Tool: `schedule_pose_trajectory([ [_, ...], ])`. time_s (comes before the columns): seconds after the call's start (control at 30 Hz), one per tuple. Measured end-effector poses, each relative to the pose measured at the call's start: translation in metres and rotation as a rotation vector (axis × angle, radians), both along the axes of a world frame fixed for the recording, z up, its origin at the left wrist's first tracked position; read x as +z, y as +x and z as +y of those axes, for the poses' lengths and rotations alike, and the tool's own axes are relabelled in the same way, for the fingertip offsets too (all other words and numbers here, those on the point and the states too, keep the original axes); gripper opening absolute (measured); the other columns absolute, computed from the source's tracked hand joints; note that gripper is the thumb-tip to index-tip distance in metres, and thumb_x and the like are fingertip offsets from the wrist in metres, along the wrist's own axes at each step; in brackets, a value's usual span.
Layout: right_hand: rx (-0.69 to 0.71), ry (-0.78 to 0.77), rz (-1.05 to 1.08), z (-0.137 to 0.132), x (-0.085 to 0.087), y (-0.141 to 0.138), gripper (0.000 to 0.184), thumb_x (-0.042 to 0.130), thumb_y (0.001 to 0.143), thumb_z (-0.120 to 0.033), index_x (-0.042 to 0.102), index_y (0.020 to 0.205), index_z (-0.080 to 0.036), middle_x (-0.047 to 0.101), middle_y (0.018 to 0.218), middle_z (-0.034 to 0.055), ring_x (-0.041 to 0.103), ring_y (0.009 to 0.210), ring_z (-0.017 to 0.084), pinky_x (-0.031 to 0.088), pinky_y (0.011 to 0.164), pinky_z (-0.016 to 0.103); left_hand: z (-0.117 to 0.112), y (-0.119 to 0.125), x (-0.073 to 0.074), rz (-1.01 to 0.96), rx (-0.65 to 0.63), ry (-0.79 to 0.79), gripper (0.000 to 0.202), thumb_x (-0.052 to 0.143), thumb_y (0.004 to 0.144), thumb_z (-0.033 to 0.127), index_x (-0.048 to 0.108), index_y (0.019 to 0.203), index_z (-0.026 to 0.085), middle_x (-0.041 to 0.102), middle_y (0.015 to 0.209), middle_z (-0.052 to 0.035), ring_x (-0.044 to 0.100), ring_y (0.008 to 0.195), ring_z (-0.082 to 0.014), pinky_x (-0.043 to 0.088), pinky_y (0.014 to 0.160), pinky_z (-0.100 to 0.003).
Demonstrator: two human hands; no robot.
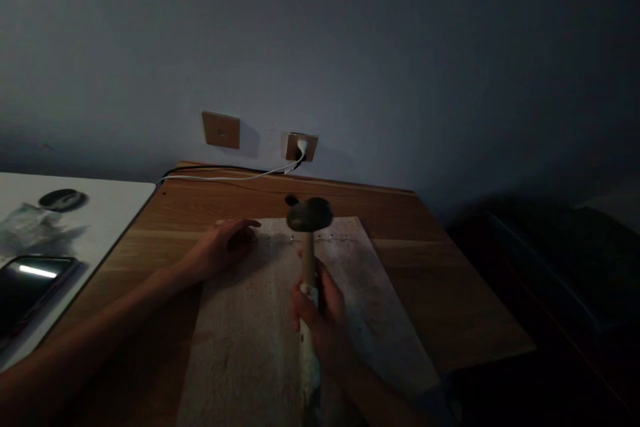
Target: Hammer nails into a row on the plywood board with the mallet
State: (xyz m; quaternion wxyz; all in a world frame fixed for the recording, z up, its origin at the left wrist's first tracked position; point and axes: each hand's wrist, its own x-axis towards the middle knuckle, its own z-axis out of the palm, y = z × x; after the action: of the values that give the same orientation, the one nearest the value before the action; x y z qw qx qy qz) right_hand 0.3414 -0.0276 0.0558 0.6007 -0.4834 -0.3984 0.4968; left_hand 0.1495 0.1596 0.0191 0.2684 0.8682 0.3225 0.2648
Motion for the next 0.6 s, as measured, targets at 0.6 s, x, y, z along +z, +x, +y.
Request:
schedule_pose_trajectory([
  [0.6,-0.171,-0.500,-0.026,-0.082,-0.020,0.032,0.071,0.074,0.081,-0.065,0.057,0.138,-0.026,0.073,0.093,0.0047,0.072,0.076,0.023,0.061,0.065,0.033,0.001,-0.002,0.001,0.011,-0.065,-0.065,0.039,0.061,0.087,0.036,0.064,0.122,0.019,0.076,0.101,-0.0069,0.072,0.088,-0.0197,0.059,0.084,-0.034],
])
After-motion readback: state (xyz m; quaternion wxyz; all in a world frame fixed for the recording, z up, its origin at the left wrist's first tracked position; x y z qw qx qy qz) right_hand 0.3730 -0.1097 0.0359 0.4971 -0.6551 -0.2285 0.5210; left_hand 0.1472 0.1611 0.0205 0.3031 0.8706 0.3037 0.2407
